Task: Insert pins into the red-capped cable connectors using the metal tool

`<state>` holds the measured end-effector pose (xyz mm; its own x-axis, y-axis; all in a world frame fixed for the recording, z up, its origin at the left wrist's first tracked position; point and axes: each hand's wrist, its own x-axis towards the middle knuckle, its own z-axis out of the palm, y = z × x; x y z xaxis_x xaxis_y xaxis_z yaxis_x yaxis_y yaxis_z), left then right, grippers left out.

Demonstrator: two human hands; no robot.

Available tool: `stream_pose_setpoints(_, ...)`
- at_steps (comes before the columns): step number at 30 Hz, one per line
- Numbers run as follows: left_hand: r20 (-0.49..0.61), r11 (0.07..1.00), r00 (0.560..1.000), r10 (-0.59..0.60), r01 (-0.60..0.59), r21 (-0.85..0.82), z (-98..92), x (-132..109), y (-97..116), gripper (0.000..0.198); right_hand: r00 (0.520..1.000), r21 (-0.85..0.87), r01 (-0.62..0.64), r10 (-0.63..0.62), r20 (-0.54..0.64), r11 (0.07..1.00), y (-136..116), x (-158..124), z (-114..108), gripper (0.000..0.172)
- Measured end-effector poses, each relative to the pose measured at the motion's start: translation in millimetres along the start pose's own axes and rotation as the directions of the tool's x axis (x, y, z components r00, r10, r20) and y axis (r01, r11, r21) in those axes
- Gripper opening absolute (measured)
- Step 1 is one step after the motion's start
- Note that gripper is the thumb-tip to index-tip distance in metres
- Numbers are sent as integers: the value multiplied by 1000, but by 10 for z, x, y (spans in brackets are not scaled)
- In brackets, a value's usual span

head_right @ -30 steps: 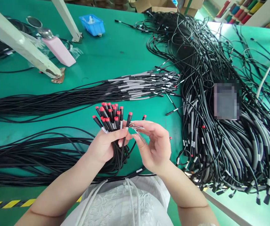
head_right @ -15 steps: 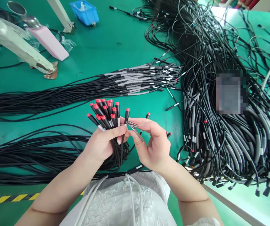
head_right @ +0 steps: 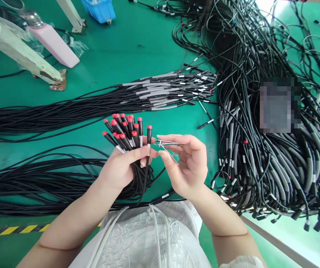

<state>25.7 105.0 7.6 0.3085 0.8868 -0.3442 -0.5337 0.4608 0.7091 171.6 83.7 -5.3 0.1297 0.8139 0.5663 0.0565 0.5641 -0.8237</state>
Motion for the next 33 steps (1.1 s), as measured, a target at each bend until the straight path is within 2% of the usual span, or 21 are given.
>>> stream_pose_setpoints(3, 36, 1000, 999, 22, -22, 1, -19, -12, -4, 13, 998, 23, -62, 62, 17, 998, -5, -13, -11, 41)
stream_pose_setpoints(6, 66, 999, 997, 32, -32, 9, -25, -18, -9, 9, 998, 26, -59, 59, 25, 998, 3, -24, -13, 41)
stream_pose_setpoints(12, 40, 999, 999, 9, -10, 43, -14, -17, 2, 14, 995, -17, -50, 52, 82, 999, 35, -40, -28, 44)
stream_pose_setpoints(16, 5, 997, 1000, -1, 0, 79, -18, -20, 5, 17, 995, -64, -2, 8, 97, 998, 28, -45, -38, 44)
stream_pose_setpoints(20, 12, 994, 1000, -13, 12, 108, -10, -12, -5, 18, 997, -232, 19, -2, 74, 972, 2, -39, -43, 35)
stream_pose_setpoints(23, 5, 998, 1000, -14, 14, 67, 2, -8, -20, 17, 999, -213, -2, 13, 50, 977, 9, 1, -47, 32)
stream_pose_setpoints(26, 14, 1000, 1000, 20, -20, 15, -13, -14, -38, 15, 998, -198, 15, -26, -50, 980, 32, 71, -73, 35)
stream_pose_setpoints(28, 41, 999, 999, 13, -14, 34, -33, -24, -39, 14, 992, -269, 11, -45, -118, 963, 35, 124, -110, 23)
stream_pose_setpoints(30, 68, 997, 997, -23, 19, 70, -45, -33, -26, 15, 993, -330, -60, 22, -118, 942, 19, 178, -150, 12)
stream_pose_setpoints(33, 127, 992, 989, -78, 64, 108, -32, -47, 1, 18, 971, -294, -230, 237, -11, 928, -21, 258, -179, 21)
